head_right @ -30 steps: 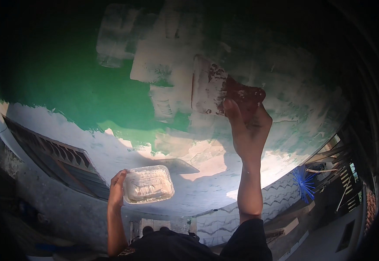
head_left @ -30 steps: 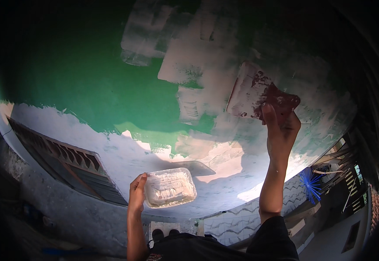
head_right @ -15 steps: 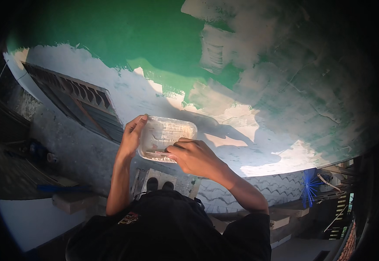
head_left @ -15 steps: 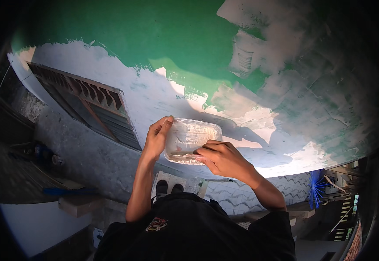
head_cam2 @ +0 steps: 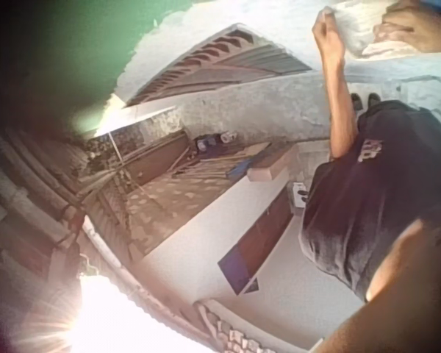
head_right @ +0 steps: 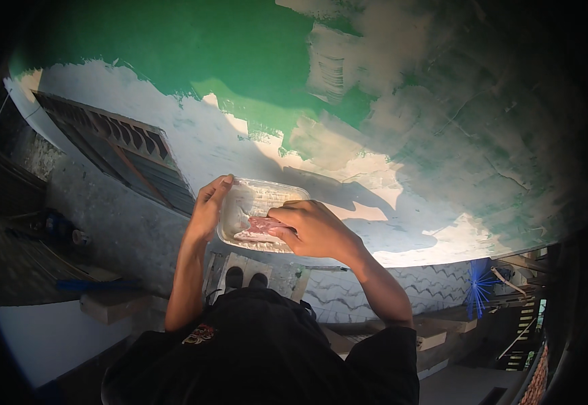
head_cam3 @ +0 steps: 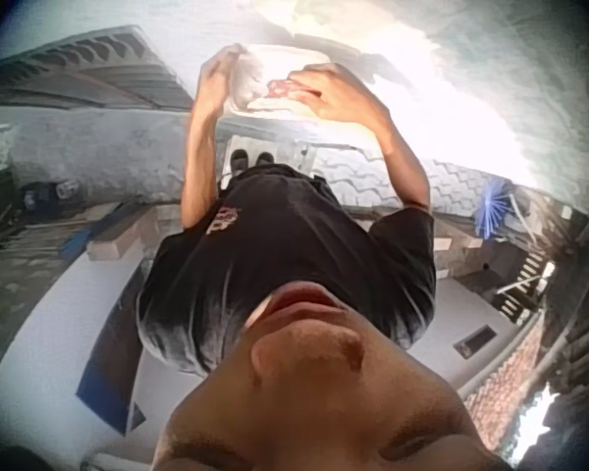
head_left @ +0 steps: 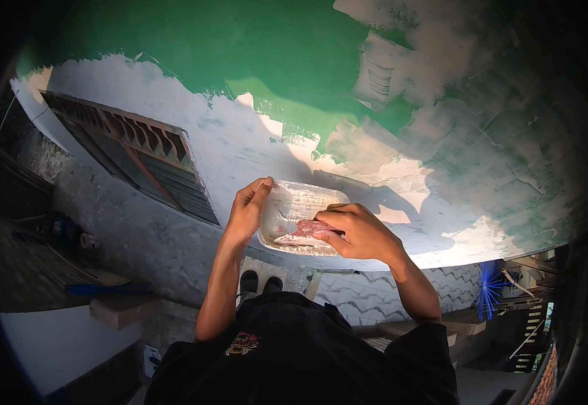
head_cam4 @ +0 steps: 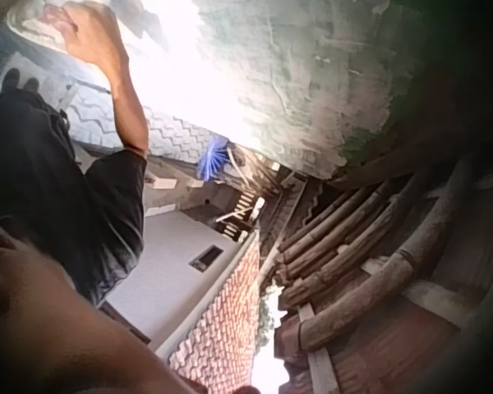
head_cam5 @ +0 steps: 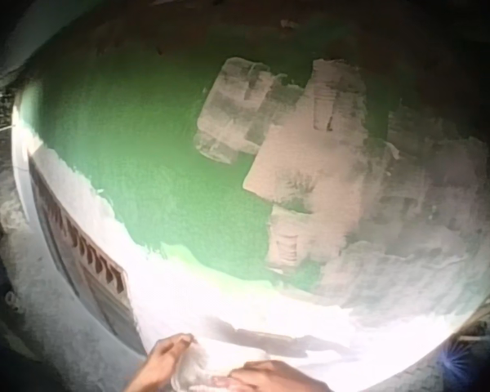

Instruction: Applying and smoothing plaster or filler on an exterior wall using a putty knife and a plastic container.

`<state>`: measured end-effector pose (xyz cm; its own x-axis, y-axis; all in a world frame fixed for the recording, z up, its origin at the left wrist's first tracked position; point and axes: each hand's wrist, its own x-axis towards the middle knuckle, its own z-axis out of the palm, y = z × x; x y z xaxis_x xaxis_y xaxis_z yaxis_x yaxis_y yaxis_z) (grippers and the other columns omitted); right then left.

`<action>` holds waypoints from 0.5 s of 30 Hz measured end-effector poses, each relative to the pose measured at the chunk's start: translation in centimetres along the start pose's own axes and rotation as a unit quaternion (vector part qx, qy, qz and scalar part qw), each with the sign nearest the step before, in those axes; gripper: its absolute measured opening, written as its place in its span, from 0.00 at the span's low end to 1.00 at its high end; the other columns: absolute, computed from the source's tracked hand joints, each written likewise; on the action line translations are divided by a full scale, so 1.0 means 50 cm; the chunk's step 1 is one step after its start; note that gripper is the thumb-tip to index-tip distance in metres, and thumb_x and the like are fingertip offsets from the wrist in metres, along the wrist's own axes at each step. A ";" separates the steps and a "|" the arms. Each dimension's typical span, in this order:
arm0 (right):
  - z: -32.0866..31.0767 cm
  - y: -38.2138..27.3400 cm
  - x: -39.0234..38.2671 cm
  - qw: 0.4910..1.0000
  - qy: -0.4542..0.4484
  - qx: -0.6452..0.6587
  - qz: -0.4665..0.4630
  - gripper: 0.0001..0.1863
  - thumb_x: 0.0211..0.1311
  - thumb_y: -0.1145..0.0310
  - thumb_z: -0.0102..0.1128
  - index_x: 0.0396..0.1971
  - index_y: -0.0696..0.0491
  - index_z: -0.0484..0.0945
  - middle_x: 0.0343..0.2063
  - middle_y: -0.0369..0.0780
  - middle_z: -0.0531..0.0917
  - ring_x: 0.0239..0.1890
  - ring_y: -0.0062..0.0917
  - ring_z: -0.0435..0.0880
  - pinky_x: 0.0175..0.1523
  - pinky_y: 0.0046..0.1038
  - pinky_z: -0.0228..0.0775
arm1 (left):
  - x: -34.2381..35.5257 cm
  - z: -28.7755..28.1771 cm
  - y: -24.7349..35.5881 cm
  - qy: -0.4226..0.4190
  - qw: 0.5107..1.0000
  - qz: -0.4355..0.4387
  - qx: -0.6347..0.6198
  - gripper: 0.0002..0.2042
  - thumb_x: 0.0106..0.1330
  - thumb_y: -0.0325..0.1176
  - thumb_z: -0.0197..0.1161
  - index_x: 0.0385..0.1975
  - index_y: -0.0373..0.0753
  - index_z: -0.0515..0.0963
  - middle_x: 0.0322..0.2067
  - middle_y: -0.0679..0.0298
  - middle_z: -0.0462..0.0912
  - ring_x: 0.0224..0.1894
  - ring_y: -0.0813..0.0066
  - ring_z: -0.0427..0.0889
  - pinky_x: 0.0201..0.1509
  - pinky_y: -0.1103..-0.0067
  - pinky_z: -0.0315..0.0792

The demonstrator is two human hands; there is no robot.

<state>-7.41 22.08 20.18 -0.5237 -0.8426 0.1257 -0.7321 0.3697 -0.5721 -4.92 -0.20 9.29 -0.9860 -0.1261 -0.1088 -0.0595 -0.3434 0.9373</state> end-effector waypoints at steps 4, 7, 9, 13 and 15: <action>0.001 0.003 0.005 0.998 -0.006 -0.031 0.048 0.12 0.59 0.70 0.65 0.38 0.61 0.78 0.23 0.49 0.79 0.26 0.45 0.78 0.32 0.37 0.68 | -0.003 0.000 -0.015 -0.023 1.000 -0.012 -0.009 0.17 0.76 0.44 0.53 0.42 0.35 0.81 0.31 0.70 0.81 0.34 0.85 0.73 0.40 0.83 0.69; -0.022 0.001 0.006 0.997 0.021 -0.013 0.069 0.12 0.59 0.70 0.65 0.37 0.62 0.78 0.23 0.50 0.79 0.26 0.45 0.79 0.31 0.36 0.68 | -0.019 0.015 0.006 -0.020 1.000 -0.012 -0.020 0.17 0.76 0.43 0.52 0.42 0.35 0.81 0.31 0.71 0.80 0.34 0.85 0.73 0.40 0.83 0.69; -0.027 -0.004 0.004 0.995 0.086 -0.001 0.044 0.10 0.58 0.70 0.65 0.34 0.62 0.77 0.22 0.48 0.78 0.25 0.44 0.78 0.31 0.36 0.68 | -0.020 0.019 0.008 -0.021 1.000 -0.003 -0.017 0.17 0.77 0.43 0.52 0.41 0.35 0.81 0.31 0.71 0.80 0.34 0.85 0.73 0.40 0.84 0.68; 0.006 -0.010 -0.003 0.994 0.033 -0.101 -0.019 0.07 0.59 0.72 0.63 0.32 0.60 0.78 0.23 0.45 0.78 0.29 0.41 0.79 0.34 0.37 0.71 | -0.011 0.018 -0.004 -0.023 0.998 0.030 0.046 0.17 0.77 0.43 0.52 0.40 0.35 0.81 0.29 0.72 0.79 0.32 0.86 0.71 0.38 0.84 0.67; 0.031 -0.007 -0.016 0.994 0.039 -0.092 -0.053 0.06 0.58 0.71 0.62 0.32 0.58 0.78 0.24 0.43 0.79 0.30 0.39 0.80 0.35 0.38 0.72 | -0.004 0.010 -0.015 -0.005 1.000 0.023 0.011 0.17 0.77 0.43 0.52 0.40 0.34 0.81 0.29 0.73 0.78 0.32 0.87 0.70 0.38 0.84 0.67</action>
<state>-6.06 22.00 19.05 -0.4660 -0.8504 0.2443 -0.8485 0.3514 -0.3956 -4.75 0.58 8.77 -0.9894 -0.1317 -0.0620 -0.0174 -0.3163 0.9485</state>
